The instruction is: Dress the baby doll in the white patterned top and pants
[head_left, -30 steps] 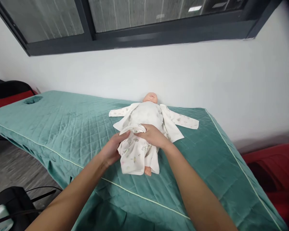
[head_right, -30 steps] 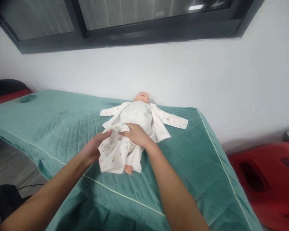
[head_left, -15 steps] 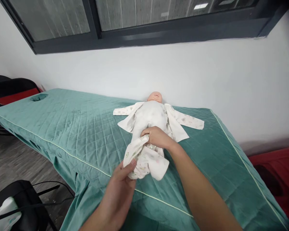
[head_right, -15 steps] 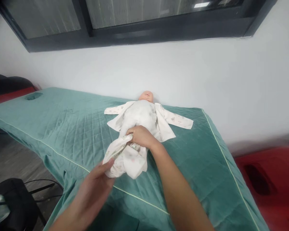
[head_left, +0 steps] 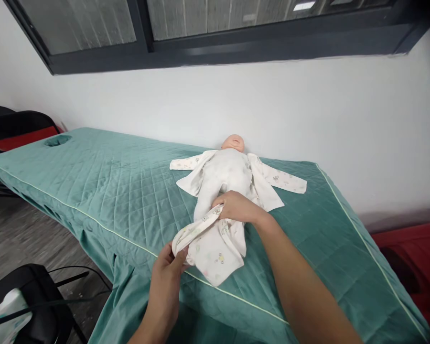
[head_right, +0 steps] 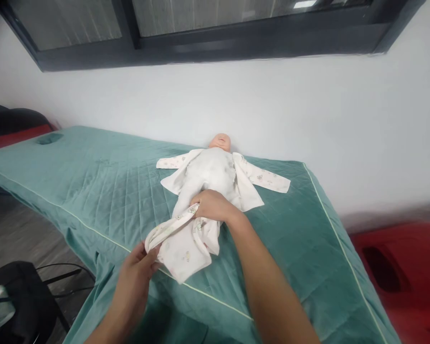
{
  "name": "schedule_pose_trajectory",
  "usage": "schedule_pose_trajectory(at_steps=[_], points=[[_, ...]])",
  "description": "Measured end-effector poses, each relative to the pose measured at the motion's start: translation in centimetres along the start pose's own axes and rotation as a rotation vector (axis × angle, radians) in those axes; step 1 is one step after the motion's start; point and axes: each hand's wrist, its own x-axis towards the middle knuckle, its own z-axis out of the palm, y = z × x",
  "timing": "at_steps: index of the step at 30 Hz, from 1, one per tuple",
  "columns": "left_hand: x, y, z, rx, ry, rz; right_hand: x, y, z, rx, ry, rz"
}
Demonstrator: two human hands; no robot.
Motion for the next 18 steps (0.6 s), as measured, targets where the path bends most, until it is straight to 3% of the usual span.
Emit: schedule_pose_trajectory(at_steps=[6,13,18], points=[[1.9,0.8,-0.7,0.203,-0.049,0.003,0.0,-0.5,0.3,-0.088,0.024,0.038],[2.9,2.5,-0.1,0.147,-0.385,-0.073,-0.2,-0.5,0.0,0.056,-0.001,0.02],[4.8,2.6,0.9,0.216,-0.326,0.103,-0.4,-0.1,-0.2,0.264,-0.024,0.046]])
